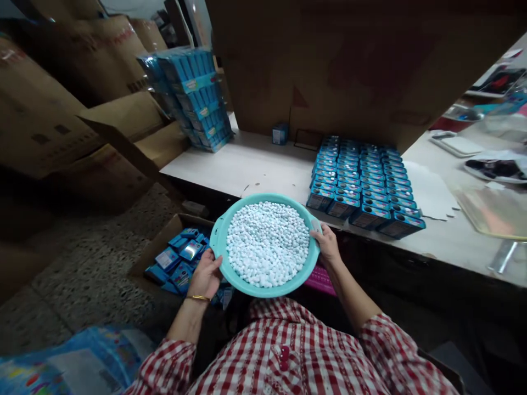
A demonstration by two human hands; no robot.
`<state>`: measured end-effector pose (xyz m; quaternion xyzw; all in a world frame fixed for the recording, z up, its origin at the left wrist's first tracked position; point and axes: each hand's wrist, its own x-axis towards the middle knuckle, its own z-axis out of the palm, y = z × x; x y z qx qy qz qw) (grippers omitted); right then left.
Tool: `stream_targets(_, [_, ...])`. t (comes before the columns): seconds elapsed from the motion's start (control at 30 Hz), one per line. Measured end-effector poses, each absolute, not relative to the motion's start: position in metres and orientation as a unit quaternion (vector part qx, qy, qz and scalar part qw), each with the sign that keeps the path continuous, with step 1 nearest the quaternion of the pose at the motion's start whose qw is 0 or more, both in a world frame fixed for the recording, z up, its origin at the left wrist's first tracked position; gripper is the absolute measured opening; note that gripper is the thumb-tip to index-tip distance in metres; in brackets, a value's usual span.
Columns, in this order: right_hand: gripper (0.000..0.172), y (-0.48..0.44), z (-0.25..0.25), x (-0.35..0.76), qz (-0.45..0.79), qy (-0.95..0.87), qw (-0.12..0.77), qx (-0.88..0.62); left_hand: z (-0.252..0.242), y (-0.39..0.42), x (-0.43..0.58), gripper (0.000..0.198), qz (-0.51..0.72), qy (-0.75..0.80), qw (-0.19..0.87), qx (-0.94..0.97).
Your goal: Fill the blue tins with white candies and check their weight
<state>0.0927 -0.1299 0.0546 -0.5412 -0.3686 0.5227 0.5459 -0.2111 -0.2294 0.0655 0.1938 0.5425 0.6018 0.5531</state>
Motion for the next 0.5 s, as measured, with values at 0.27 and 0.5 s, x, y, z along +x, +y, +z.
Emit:
stream_targets(0.27, [0.039, -0.076, 0.078, 0.038, 0.516, -0.325, 0.602, -0.516, 0.087, -0.163, -0.258, 0.050, 0.644, 0.529, 0.499, 0.239])
stream_targets(0.5, [0.022, 0.007, 0.080, 0.011, 0.399, -0.302, 0.561, -0.660, 0.076, -0.092, -0.267, 0.041, 0.671, 0.479, 0.483, 0.294])
